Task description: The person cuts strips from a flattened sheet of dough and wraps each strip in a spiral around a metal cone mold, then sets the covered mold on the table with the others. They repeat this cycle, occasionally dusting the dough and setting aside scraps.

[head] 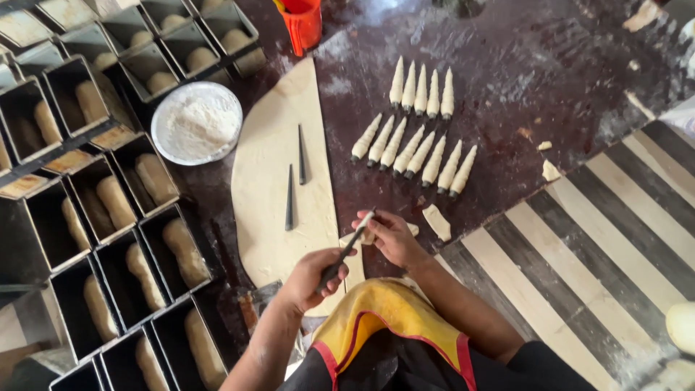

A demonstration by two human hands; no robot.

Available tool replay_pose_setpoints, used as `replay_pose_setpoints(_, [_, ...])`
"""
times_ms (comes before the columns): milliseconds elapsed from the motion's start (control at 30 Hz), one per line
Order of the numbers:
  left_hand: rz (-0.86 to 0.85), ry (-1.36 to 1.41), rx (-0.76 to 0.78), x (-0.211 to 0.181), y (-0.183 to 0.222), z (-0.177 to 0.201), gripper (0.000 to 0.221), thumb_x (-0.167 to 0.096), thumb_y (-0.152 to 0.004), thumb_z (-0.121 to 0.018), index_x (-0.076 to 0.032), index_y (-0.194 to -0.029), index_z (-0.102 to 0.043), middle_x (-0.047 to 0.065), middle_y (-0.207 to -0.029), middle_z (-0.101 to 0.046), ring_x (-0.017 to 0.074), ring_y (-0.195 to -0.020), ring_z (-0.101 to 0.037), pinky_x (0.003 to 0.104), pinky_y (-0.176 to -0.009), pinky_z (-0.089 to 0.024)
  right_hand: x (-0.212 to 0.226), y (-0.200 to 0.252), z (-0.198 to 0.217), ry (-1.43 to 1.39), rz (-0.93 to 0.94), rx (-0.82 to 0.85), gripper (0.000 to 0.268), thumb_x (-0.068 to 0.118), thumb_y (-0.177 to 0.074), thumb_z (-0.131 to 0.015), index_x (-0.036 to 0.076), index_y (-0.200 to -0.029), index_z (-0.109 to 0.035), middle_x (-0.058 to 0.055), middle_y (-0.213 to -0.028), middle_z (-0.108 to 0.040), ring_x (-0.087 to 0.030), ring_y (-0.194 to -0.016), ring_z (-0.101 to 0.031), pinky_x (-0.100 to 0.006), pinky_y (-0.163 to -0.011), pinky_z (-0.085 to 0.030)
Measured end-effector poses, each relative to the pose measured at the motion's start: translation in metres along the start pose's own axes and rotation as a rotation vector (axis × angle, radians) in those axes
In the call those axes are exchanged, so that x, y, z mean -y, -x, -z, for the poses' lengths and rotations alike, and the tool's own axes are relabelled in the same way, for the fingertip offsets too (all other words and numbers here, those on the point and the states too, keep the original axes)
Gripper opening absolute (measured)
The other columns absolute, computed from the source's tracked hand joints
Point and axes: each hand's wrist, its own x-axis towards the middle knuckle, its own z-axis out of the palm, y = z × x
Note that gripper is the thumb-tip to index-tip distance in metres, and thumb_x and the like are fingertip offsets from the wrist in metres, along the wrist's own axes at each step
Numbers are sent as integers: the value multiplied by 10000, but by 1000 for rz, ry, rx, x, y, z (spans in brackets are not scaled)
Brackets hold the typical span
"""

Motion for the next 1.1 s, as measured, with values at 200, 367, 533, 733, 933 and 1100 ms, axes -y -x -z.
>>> replay_pose_setpoints(200, [111,200,52,-10,8,-7,393,-215,-1005,-430,19,-1290,-566,119,-787,-682,79,-425,-456,188,-329,-325,-16,-2,23,59,56,17,267,92,-1089,-638,-78,-1293,-634,-166,-1136,-720,-196,-961,-661,-340,-853,-539])
replay_pose_setpoints(367, [40,160,49,2,3,8,407,-164,-1052,-436,101,-1323,-581,98,-772,-623,78,-439,-464,189,-340,-349,-14,4,15,137,7,-31,277,98,-1049,-622,-51,-1281,-645,-95,-1063,-716,-144,-936,-665,-290,-834,-535])
replay_pose_setpoints(533, [66,308,138,1,5,15,385,-156,-1054,-434,99,-1307,-571,107,-767,-628,76,-425,-459,185,-320,-346,-6,7,1,58,15,43,255,60,-1044,-621,-31,-1281,-648,-74,-1063,-704,-137,-953,-660,-292,-843,-538])
replay_pose_setpoints(733, [73,232,80,-5,3,13,380,-138,-1041,-419,100,-1292,-575,123,-760,-650,81,-409,-462,186,-323,-356,-13,4,8,111,18,-32,191,22,-1050,-630,-34,-1227,-676,-67,-1042,-693,-134,-942,-650,-282,-820,-524])
replay_pose_setpoints(933, [-32,-152,38,9,-8,22,342,-141,-1032,-528,60,-1297,-607,106,-817,-704,80,-486,-561,206,-401,-440,1,5,-10,163,-9,-43,182,41,-1017,-622,-27,-1173,-687,-69,-957,-696,-146,-870,-674,-307,-808,-573])
replay_pose_setpoints(1100, [4,-483,-122,9,-14,16,342,-178,-1005,-552,37,-1254,-648,32,-825,-728,85,-494,-570,238,-430,-459,-5,7,-4,268,18,-45,191,46,-1044,-628,-39,-1200,-698,-63,-964,-682,-128,-875,-651,-287,-818,-559])
